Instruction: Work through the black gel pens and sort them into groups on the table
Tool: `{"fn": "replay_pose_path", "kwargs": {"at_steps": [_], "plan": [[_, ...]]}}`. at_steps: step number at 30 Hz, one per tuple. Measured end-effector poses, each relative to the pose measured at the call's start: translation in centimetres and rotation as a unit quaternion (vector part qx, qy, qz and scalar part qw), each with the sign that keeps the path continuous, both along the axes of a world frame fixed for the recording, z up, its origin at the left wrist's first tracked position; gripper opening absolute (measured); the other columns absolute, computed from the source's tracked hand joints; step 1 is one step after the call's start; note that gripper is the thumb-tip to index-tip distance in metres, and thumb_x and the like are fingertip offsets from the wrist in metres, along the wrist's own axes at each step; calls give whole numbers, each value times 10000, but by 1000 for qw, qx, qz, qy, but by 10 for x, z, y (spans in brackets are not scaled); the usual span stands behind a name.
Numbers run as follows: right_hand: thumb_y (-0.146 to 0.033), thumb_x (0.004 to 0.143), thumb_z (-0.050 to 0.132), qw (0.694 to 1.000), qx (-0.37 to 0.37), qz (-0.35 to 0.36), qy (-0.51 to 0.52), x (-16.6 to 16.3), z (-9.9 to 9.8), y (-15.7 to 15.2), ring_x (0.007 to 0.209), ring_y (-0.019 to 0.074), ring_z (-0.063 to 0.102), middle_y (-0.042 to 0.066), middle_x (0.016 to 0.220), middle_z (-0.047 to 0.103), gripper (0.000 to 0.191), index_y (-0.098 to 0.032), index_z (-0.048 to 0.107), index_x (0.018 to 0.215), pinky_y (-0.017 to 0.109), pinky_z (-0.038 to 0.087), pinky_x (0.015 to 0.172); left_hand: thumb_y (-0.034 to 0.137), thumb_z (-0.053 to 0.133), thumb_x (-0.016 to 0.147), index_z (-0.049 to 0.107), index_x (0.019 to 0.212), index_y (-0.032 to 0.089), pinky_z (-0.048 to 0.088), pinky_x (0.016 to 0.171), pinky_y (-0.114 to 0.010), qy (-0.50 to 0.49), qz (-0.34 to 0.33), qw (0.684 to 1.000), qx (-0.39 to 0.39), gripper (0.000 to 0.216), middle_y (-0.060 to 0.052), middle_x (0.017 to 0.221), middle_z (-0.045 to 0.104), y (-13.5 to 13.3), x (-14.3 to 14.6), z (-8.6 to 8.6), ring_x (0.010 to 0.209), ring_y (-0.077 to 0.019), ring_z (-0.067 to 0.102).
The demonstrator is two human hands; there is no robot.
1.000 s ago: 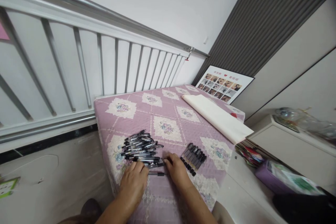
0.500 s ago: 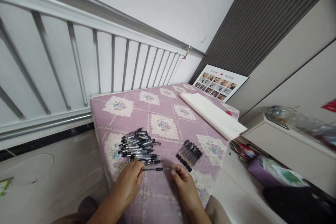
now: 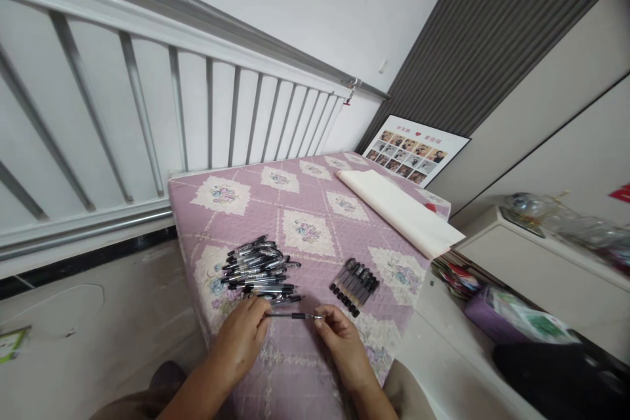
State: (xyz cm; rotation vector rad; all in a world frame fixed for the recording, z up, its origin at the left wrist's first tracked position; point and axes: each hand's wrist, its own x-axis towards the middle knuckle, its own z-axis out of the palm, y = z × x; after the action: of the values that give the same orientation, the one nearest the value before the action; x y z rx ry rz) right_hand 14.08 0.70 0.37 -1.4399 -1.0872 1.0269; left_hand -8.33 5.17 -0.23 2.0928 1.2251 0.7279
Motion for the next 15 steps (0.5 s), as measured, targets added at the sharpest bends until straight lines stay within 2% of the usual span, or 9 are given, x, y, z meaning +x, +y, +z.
{"fn": "replay_pose_path", "kwargs": {"at_steps": [9, 15], "plan": [[-491, 678, 758, 999, -6, 43, -1, 0, -2, 3, 704, 150, 513, -17, 722, 580, 328, -216, 648, 821, 254, 406, 674, 103, 470, 863, 565, 890, 208, 420, 777, -334, 14, -6, 1000, 15, 144, -37, 921, 609, -3, 2, -2, 885, -216, 557], [-488, 687, 752, 997, -18, 71, -13, 2, 4, 3, 685, 137, 495, -22, 699, 561, 322, -201, 622, 752, 246, 388, 665, 104, 462, 872, 575, 918, 206, 430, 797, -344, 24, -14, 999, 30, 159, -46, 944, 613, -3, 4, -4, 911, -219, 559]]}}
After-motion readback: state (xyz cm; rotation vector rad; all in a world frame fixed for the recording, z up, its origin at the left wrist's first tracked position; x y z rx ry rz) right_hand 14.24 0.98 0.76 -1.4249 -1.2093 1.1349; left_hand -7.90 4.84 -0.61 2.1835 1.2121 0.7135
